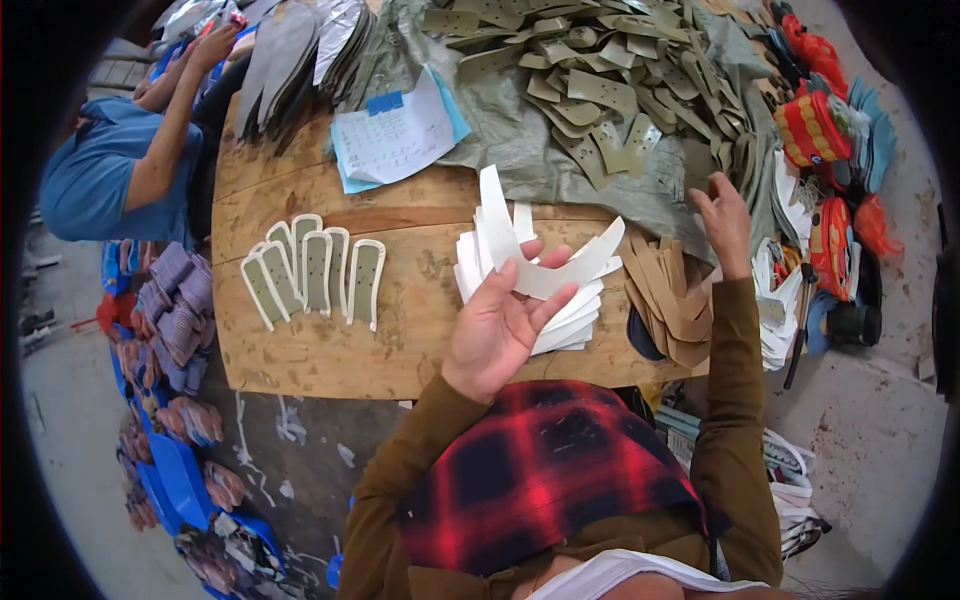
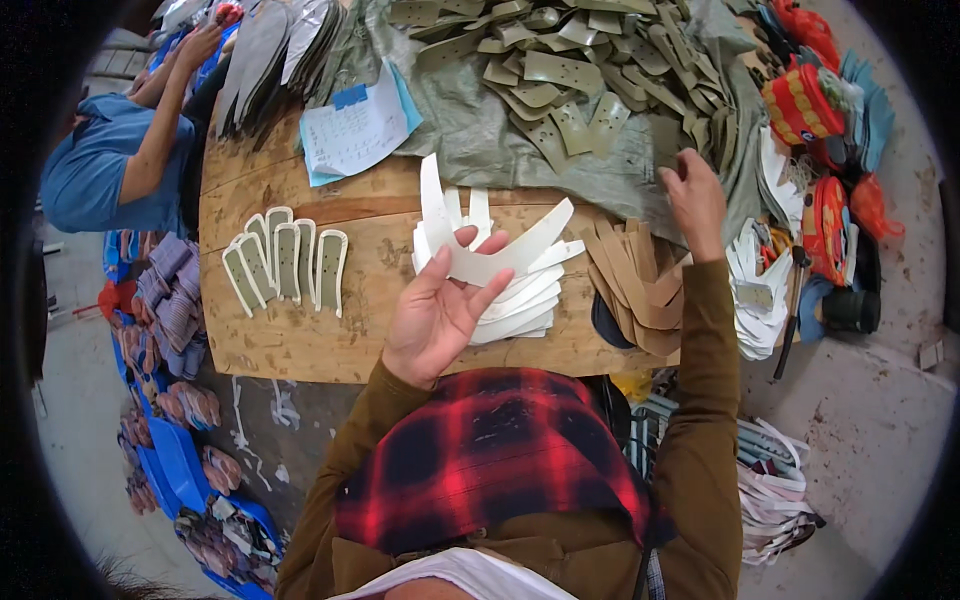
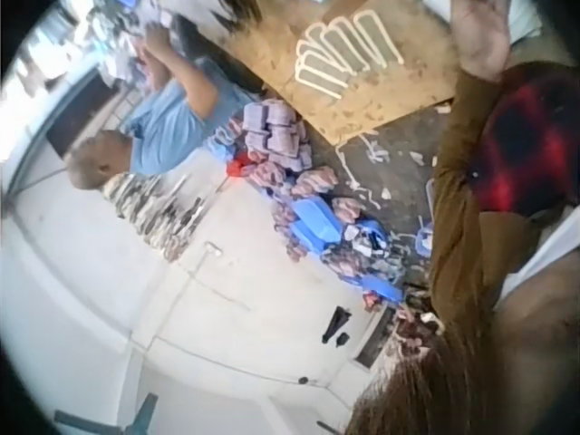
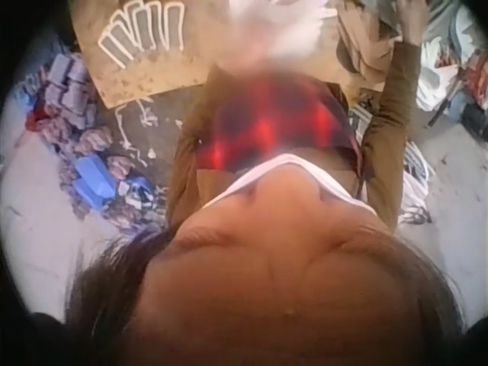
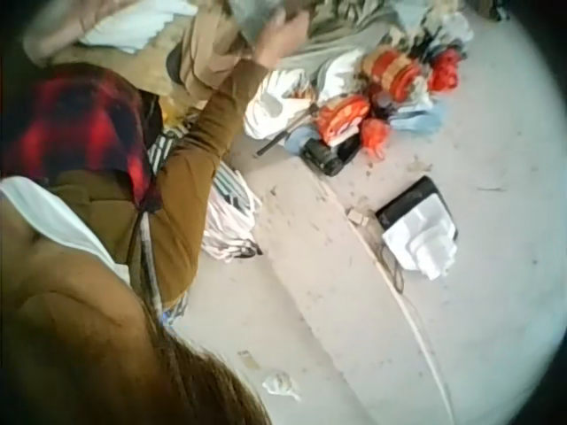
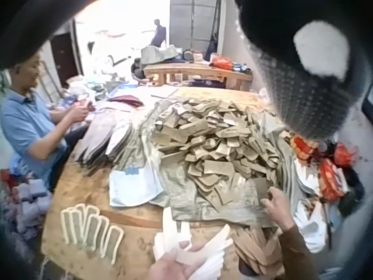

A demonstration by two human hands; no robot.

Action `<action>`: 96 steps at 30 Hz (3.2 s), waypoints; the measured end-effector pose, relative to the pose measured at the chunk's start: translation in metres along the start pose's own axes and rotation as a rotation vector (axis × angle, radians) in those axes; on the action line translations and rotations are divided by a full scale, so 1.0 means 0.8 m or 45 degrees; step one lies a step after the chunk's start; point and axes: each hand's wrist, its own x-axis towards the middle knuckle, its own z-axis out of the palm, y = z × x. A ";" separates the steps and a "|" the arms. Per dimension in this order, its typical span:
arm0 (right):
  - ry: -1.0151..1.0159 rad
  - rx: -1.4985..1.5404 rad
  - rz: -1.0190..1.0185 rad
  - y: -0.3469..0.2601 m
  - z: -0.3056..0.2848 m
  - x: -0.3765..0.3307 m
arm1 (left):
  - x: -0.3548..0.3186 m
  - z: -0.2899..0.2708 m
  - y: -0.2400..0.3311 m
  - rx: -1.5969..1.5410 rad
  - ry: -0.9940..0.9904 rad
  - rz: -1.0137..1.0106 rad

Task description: The person sits at a wooden table and assembles shoe components by hand. They pick up a white foam insole and a green fabric piece, align them, and press them together. The finished units are placed in a growing stack on the table.

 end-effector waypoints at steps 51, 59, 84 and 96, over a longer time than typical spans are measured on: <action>-0.011 0.440 -0.996 -0.214 -0.001 -0.165 | -0.017 0.045 0.013 2.278 0.108 1.073; 0.065 0.370 -0.889 -0.215 0.013 -0.174 | -0.034 0.052 -0.004 2.452 -0.018 1.150; -0.867 1.182 -0.193 -0.224 -0.015 -0.169 | -0.012 0.005 0.002 1.526 -0.157 0.527; -1.026 1.277 -0.020 -0.223 -0.002 -0.182 | 0.012 0.032 0.002 1.370 0.124 0.469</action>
